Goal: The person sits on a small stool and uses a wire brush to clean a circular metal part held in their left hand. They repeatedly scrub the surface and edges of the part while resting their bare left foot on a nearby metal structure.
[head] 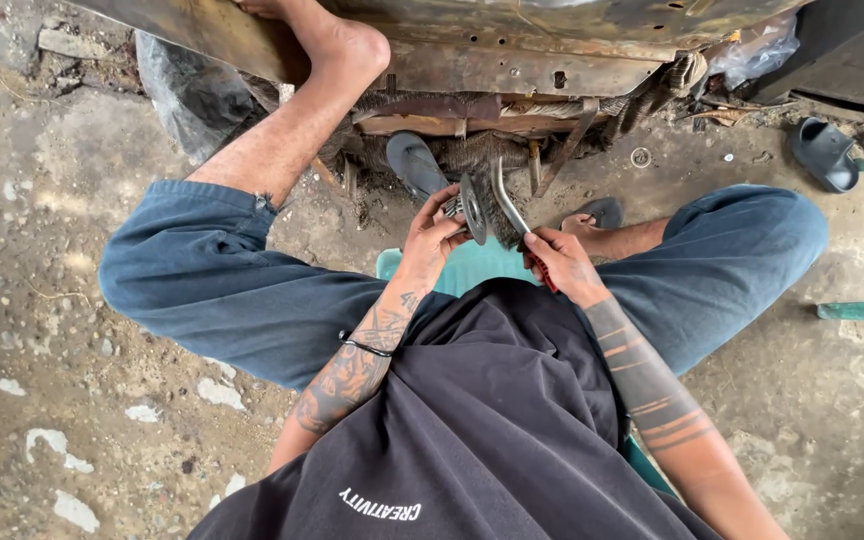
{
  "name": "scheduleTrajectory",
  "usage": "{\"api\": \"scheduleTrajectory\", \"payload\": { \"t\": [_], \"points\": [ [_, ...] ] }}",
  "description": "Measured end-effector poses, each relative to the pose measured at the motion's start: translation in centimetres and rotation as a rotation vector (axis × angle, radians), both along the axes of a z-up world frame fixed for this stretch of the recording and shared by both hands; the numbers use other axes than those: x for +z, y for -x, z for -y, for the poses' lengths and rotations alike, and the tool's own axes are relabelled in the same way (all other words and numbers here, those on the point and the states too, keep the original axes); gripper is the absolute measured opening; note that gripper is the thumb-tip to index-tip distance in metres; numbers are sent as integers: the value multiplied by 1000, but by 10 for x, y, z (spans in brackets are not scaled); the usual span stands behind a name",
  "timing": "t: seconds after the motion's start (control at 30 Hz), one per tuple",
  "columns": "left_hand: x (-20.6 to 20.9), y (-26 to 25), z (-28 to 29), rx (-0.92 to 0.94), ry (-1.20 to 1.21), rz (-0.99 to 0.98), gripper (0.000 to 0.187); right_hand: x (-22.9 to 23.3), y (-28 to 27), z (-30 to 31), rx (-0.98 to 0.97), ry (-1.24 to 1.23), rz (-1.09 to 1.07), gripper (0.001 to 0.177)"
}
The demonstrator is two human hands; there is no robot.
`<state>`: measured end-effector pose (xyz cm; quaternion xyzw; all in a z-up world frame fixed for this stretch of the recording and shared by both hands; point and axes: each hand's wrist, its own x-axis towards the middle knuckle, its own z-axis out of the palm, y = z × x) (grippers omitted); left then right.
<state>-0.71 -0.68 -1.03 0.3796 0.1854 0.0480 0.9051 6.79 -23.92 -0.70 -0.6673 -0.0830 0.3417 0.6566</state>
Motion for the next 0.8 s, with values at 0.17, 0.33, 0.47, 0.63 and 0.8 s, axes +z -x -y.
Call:
{"api": "scheduleTrajectory", "payload": {
  "t": [0.17, 0.33, 0.47, 0.63, 0.8],
  "points": [
    [2, -2, -7, 47, 52, 14, 45, 22, 4, -6, 58, 11, -42, 33],
    [-26, -4, -8, 46, 100, -30, 41, 8, 0, 1, 97, 20, -23, 31],
    [-7, -3, -4, 29, 136, -63, 41, -2, -12, 4, 68, 100, 73, 36],
    [-17, -2, -8, 5, 168, -150, 38, 15, -6, -1, 68, 124, 0, 35],
    [-2, 0, -10, -18, 234, -245, 33, 1, -7, 1, -55, 328, 36, 44]
  ]
}}
